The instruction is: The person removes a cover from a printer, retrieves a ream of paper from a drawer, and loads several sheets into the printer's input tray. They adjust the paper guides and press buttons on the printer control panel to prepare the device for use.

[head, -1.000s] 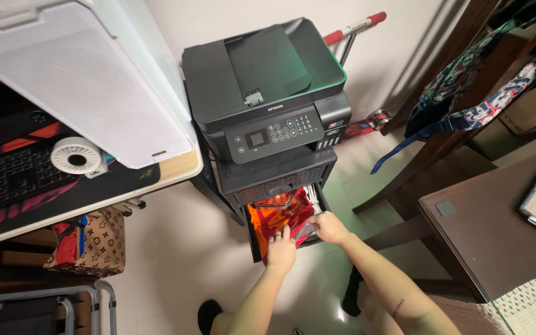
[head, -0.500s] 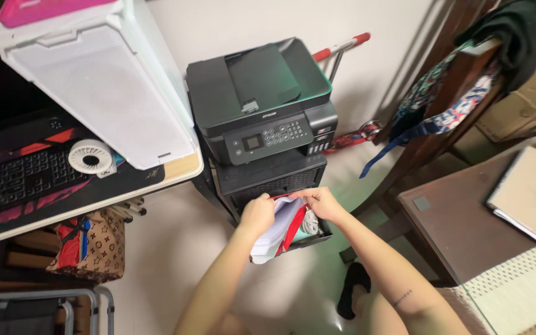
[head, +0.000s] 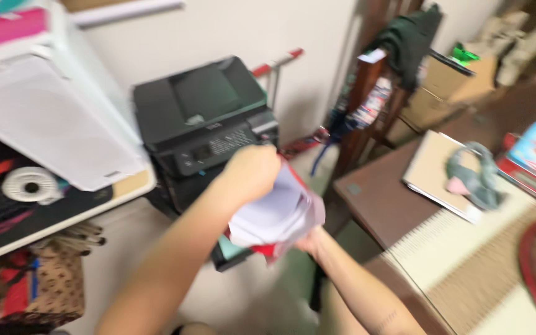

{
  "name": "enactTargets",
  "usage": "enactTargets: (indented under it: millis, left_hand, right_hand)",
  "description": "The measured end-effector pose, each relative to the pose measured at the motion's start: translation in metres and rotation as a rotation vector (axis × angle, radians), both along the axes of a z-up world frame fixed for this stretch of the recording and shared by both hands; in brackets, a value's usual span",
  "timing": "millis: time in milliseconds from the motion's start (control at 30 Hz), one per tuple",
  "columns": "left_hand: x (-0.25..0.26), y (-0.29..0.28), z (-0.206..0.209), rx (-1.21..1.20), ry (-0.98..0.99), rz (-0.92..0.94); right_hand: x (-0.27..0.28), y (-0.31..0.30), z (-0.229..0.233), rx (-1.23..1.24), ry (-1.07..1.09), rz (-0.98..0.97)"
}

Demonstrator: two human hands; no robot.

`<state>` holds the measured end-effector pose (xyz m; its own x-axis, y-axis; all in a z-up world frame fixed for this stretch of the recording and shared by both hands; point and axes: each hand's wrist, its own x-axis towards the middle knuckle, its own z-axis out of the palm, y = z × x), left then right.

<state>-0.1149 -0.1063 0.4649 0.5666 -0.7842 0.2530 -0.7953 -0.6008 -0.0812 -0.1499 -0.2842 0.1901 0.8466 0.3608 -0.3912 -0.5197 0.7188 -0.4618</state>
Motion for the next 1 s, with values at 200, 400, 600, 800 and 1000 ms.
enactTargets:
  millis: [200, 400, 600, 800, 1000]
  left_hand:
    - [-0.053, -0.067, 0.081, -0.171, -0.334, -0.267]
    - [-0.098, -0.163, 0.058, -0.336, -0.426, -0.553]
    - [-0.074, -0.266, -0.018, -0.442, -0.366, -0.725]
    - [-0.055, -0.303, -0.115, -0.431, -0.176, -0.674]
    - [-0.081, -0.291, -0.142, -0.5, -0.171, -0.645]
  right_hand:
    - [0.036, -0.133, 0.072, -0.085, -0.145, -0.407]
    - [-0.04, -0.264, 0.083, -0.133, -0.229, -0.721]
    - [-0.113, -0.35, 0.071, -0.205, -0.245, -0.927]
    - [-0.143, -0.402, 0.059, -0.567, -0.082, -0.929]
    - [-0.154, -0.381, 0.132, -1.66, -0.407, -0.86]
